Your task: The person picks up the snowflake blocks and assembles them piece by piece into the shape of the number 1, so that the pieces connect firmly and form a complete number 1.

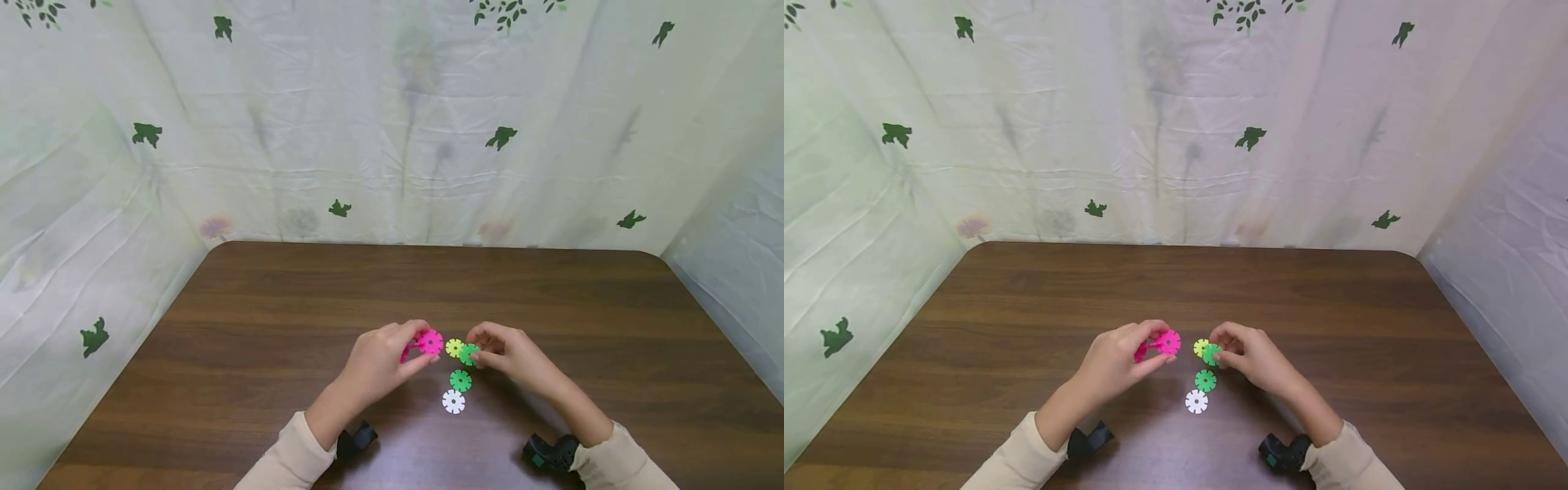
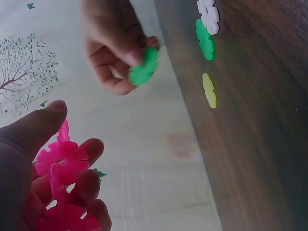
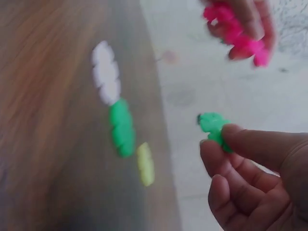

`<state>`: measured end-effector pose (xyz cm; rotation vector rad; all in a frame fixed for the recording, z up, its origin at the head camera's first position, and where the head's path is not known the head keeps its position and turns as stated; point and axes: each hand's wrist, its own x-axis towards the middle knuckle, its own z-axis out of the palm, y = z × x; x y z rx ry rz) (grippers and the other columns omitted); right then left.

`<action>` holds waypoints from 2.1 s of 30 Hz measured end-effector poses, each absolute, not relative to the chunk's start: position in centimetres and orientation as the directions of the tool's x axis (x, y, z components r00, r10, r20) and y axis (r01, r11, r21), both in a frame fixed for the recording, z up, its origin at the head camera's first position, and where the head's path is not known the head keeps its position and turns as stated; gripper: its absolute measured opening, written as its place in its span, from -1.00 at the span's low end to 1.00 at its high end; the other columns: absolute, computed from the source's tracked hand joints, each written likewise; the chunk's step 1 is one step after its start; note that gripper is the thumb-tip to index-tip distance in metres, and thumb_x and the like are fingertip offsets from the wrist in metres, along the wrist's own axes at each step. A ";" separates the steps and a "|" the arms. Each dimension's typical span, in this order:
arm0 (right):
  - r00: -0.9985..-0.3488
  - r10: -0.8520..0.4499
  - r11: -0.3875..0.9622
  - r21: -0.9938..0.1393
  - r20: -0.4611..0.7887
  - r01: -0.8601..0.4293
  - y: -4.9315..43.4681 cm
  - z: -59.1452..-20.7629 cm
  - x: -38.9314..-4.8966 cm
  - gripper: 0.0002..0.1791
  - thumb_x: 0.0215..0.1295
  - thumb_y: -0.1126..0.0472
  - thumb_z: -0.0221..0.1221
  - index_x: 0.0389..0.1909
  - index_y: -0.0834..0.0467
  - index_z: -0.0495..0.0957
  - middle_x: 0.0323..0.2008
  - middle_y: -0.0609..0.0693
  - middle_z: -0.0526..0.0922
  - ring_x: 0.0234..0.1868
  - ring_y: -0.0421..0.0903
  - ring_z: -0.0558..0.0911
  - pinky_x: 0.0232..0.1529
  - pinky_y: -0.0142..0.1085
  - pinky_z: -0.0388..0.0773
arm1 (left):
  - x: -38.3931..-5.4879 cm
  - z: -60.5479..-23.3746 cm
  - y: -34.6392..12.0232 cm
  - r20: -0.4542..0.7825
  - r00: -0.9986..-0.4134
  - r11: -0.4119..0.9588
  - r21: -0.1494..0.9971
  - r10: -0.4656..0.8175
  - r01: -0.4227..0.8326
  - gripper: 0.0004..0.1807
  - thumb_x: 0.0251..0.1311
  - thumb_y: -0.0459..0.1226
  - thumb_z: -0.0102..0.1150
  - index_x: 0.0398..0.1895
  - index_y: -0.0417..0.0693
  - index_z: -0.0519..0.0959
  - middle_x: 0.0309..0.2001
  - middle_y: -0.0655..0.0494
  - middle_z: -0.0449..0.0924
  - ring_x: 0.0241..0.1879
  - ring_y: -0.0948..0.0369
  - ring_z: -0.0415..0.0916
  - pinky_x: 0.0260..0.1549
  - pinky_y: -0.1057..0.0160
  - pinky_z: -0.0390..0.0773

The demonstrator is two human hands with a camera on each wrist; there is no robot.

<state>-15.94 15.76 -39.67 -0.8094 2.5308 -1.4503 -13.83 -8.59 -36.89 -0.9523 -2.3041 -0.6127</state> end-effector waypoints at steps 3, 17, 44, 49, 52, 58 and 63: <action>-0.852 -0.480 0.391 -0.818 0.210 -0.422 15.4 -38.5 -15.3 -0.84 0.11 0.28 0.22 -0.27 0.16 0.51 -0.43 -0.07 0.56 -0.44 -0.18 0.56 -0.41 -0.32 0.52 | -13.7 -36.9 -8.4 0.634 -0.586 0.625 0.200 0.505 0.755 -0.62 -0.09 -0.07 0.33 -0.21 -0.05 0.55 -0.52 0.23 0.52 -0.60 0.34 0.39 -0.69 0.44 0.35; -0.640 -0.500 0.312 -0.567 0.584 -0.762 14.2 -36.8 -13.4 -0.73 -0.11 0.46 0.31 -0.36 0.11 0.60 -0.44 -0.12 0.55 -0.48 -0.25 0.46 -0.53 -0.47 0.41 | -13.0 -36.9 -7.6 0.593 -0.545 0.564 0.178 0.593 0.807 -0.63 -0.08 -0.06 0.32 -0.21 -0.03 0.56 -0.44 0.27 0.55 -0.55 0.36 0.39 -0.65 0.49 0.32; -0.515 -0.494 0.143 -0.519 0.701 -0.843 13.4 -36.9 -13.2 -0.68 -0.13 0.55 0.27 -0.34 0.16 0.57 -0.40 -0.05 0.58 -0.41 -0.21 0.52 -0.43 -0.50 0.44 | -13.1 -36.9 -7.7 0.663 -0.473 0.469 0.203 0.580 0.859 -0.63 -0.10 -0.09 0.33 -0.24 -0.11 0.58 -0.38 0.19 0.60 -0.45 0.36 0.49 -0.56 0.46 0.42; -0.636 -0.476 0.217 -0.619 0.608 -0.754 13.6 -37.1 -13.0 -0.75 -0.05 0.45 0.27 -0.34 0.10 0.58 -0.41 -0.11 0.58 -0.46 -0.24 0.52 -0.48 -0.46 0.47 | -13.2 -36.8 -8.0 0.634 -0.497 0.486 0.210 0.592 0.848 -0.62 -0.10 -0.08 0.34 -0.22 -0.09 0.58 -0.36 0.19 0.60 -0.45 0.36 0.49 -0.51 0.47 0.42; -0.701 -0.453 0.226 -0.690 0.551 -0.688 13.5 -37.3 -12.9 -0.80 -0.01 0.43 0.26 -0.35 0.12 0.57 -0.47 -0.10 0.57 -0.54 -0.21 0.53 -0.55 -0.41 0.48 | -13.1 -36.4 -8.0 0.598 -0.530 0.535 0.191 0.601 0.823 -0.62 -0.07 -0.06 0.31 -0.20 -0.06 0.59 -0.33 0.22 0.60 -0.41 0.34 0.49 -0.44 0.41 0.40; -0.825 -0.429 0.122 -0.881 0.369 -0.457 13.3 -37.3 -12.6 -0.92 0.09 0.40 0.20 -0.37 0.29 0.54 -0.61 0.01 0.58 -0.63 -0.13 0.55 -0.57 -0.23 0.52 | -12.8 -36.2 -7.7 0.582 -0.522 0.544 0.157 0.624 0.824 -0.63 0.05 -0.13 0.24 -0.07 -0.05 0.53 -0.20 0.22 0.57 -0.26 0.34 0.50 -0.31 0.35 0.40; -0.875 -0.430 0.014 -0.967 0.223 -0.254 13.0 -37.1 -12.4 -0.86 0.10 0.40 0.19 -0.36 0.42 0.49 -0.60 0.14 0.56 -0.61 -0.16 0.54 -0.54 -0.27 0.53 | -12.7 -36.7 -7.3 0.639 -0.477 0.537 0.117 0.603 0.835 -0.57 -0.07 -0.09 0.33 -0.08 0.04 0.55 -0.28 0.28 0.54 -0.36 0.38 0.47 -0.42 0.41 0.35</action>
